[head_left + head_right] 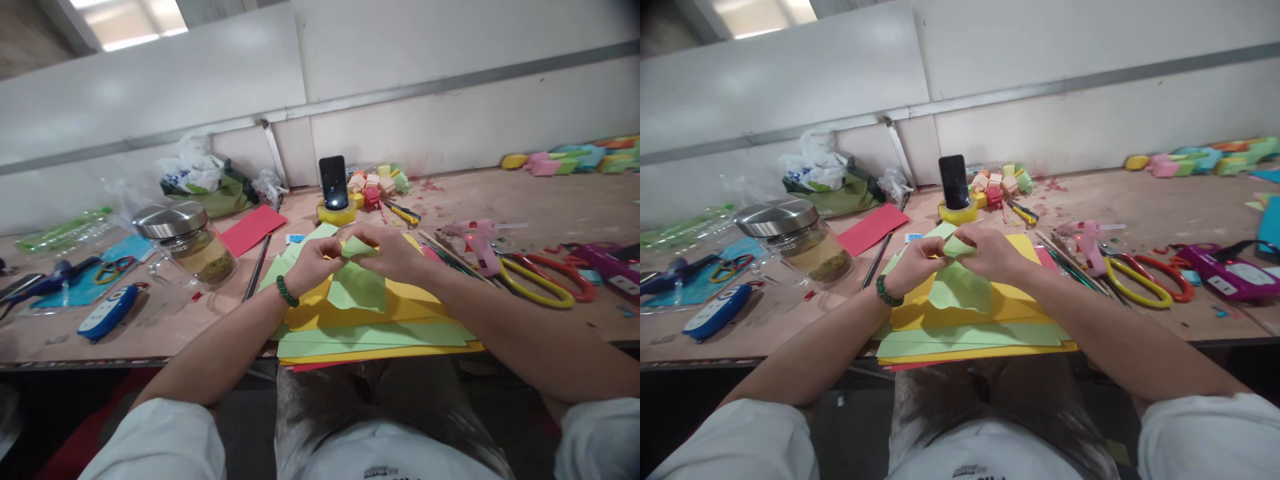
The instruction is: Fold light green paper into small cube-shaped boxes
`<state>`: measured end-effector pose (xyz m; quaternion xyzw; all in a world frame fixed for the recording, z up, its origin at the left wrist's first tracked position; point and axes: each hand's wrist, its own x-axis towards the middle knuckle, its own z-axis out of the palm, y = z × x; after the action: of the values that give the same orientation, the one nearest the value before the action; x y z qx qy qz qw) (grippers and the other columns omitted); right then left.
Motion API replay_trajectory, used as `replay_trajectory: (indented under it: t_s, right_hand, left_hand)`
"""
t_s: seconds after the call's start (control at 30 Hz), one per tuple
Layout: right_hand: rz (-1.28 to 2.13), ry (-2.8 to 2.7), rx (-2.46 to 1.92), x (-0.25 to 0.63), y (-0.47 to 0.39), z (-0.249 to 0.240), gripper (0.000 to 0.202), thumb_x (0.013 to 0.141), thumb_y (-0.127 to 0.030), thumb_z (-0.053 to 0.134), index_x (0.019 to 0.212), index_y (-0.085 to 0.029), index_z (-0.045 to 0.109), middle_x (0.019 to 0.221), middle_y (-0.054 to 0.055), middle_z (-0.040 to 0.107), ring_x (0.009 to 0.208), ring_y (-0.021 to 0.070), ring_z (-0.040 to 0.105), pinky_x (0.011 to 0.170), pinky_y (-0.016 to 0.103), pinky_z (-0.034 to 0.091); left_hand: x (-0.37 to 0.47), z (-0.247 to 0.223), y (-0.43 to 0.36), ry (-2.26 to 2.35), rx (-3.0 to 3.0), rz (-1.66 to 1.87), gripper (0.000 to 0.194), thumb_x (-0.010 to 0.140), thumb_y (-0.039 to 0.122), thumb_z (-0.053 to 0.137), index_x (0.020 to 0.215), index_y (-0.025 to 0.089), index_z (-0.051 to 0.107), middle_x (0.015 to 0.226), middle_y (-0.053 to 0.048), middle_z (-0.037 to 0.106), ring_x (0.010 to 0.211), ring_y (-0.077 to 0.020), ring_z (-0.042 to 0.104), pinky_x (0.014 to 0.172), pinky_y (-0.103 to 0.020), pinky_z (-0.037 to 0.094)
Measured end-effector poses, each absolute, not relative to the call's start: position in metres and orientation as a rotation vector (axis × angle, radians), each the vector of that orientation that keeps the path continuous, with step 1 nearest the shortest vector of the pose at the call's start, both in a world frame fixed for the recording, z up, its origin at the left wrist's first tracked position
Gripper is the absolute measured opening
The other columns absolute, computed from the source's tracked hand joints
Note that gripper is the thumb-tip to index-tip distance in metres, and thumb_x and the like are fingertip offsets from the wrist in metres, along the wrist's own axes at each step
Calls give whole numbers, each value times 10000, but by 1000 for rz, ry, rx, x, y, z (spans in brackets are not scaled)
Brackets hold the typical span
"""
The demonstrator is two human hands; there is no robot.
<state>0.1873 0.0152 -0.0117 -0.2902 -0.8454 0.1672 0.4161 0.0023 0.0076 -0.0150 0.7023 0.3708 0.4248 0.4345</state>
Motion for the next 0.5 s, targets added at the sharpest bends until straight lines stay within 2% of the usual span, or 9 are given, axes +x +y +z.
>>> replay_trajectory:
  t_s: [0.03,0.1,0.17,0.23,0.33,0.5]
  right_hand:
    - [362,-2123,-712,188,16,-12,69,719,-140,594,742,-204,581,670,-15,613,606,131,562,557,251,420]
    - [241,-2087,-666,190,16,-11,83,767,-167,588,695,-205,575,671,-4,630,620,137,574,573,257,435]
    - [147,-2021,-586,193,16,-11,65,817,-214,585,753,-213,595,737,19,668,684,155,609,632,279,474]
    - [84,-1983,-489,195,16,-9,55,853,-241,570,807,-222,592,807,43,692,758,173,639,696,306,504]
    - [2,-1974,-407,196,15,-8,37,871,-217,555,841,-232,572,873,59,712,814,182,664,732,325,526]
    - [-164,-2024,-304,194,12,-4,82,836,-165,588,874,-235,567,884,65,724,852,193,675,734,337,539]
  left_hand:
    - [2,-14,7,917,1745,1065,137,618,215,706,631,143,591,627,19,580,637,-105,512,628,-238,404]
    - [0,-13,7,849,1657,1079,176,632,250,701,770,156,644,754,-8,636,740,-137,568,699,-260,432]
    - [-1,-11,8,737,1489,1050,346,660,297,658,989,189,657,927,-36,668,851,-166,602,760,-281,445]
    - [-1,-11,8,647,1335,979,457,674,337,605,1111,208,640,997,-49,678,880,-176,619,768,-286,450]
    - [2,-13,9,616,1288,926,444,685,352,607,1093,192,674,987,-58,698,915,-193,629,797,-290,455]
    - [4,-15,6,649,1391,972,406,740,378,668,1102,197,690,1115,-69,687,1047,-234,607,885,-328,449]
